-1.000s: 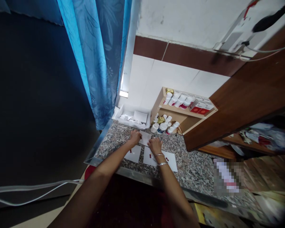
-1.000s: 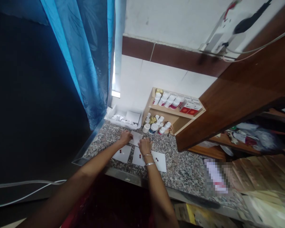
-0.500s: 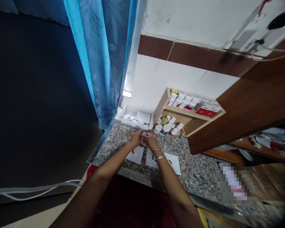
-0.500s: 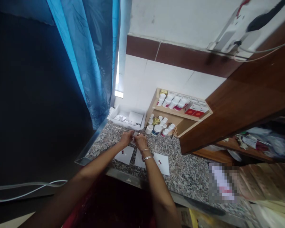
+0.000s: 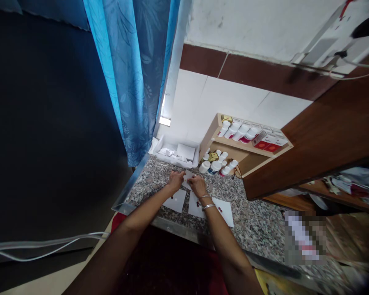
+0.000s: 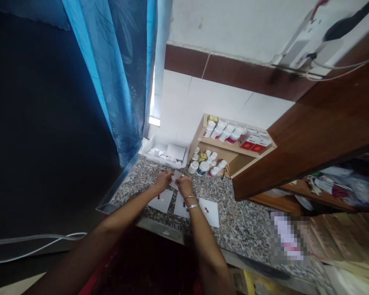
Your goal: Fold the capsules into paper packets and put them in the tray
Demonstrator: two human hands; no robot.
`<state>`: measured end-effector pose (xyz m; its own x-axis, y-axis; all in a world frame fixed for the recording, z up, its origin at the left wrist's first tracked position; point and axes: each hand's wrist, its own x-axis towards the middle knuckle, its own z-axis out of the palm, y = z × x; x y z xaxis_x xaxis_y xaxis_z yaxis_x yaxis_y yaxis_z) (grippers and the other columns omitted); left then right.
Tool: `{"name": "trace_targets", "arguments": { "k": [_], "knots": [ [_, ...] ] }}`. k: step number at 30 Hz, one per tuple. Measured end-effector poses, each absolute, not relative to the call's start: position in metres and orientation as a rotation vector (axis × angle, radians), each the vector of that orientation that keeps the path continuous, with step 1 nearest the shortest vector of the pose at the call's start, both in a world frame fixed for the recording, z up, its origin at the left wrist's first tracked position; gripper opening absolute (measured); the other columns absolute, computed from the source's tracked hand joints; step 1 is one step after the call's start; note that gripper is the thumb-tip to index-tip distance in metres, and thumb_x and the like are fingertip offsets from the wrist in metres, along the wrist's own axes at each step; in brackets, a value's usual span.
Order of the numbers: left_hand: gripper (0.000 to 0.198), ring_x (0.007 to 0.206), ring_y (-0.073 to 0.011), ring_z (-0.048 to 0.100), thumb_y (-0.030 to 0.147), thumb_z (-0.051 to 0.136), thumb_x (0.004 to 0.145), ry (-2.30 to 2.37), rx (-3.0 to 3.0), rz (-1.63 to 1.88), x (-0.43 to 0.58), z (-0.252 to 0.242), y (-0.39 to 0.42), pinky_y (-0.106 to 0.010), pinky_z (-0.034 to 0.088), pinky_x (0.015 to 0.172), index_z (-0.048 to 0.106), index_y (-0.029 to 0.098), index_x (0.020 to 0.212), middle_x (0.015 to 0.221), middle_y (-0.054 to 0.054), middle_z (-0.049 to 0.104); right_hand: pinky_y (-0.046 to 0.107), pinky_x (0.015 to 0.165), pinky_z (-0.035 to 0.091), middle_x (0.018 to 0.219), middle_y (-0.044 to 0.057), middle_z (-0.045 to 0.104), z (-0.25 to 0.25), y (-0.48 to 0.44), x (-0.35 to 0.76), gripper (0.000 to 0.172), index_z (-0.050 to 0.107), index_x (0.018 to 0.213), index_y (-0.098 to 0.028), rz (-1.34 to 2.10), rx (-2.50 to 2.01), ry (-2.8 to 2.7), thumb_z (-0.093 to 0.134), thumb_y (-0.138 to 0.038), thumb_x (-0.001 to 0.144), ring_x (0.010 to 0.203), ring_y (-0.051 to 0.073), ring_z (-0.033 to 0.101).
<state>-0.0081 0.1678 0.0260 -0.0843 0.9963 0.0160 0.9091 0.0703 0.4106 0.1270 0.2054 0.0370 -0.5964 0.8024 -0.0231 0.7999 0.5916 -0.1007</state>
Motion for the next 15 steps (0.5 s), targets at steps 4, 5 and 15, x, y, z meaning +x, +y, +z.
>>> {"name": "trace_targets", "arguments": {
  "k": [4,5,15],
  "knots": [
    [0.023,0.09,-0.0183,0.055,0.022,0.051,0.079,2.064,1.931,0.42,-0.009,0.024,0.169,-0.031,0.033,0.086,0.063,0.022,0.099,0.086,-0.006,0.065,0.023,0.07,0.035,0.091,0.006,0.065,0.034,0.208,0.133,0.023,0.067,0.097,-0.023,0.201,-1.469,-2.693,0.049,-0.027,0.082,0.083,0.016,0.055],
    [0.022,0.091,-0.0188,0.054,0.022,0.051,0.079,2.05,1.95,0.397,-0.009,0.024,0.17,-0.031,0.033,0.086,0.065,0.022,0.096,0.087,-0.006,0.065,0.023,0.07,0.036,0.091,0.006,0.065,0.033,0.21,0.135,0.022,0.067,0.096,-0.022,0.214,-1.486,-2.678,0.051,-0.027,0.082,0.084,0.016,0.056],
    [0.022,0.094,-0.0226,0.049,0.017,0.048,0.078,2.014,2.007,0.328,-0.002,0.029,0.179,-0.033,0.034,0.08,0.069,0.016,0.08,0.088,-0.009,0.063,0.021,0.067,0.038,0.09,0.005,0.066,0.026,0.214,0.142,0.017,0.07,0.087,-0.022,0.264,-1.512,-2.714,0.055,-0.027,0.079,0.079,0.015,0.058]
  ]
}}
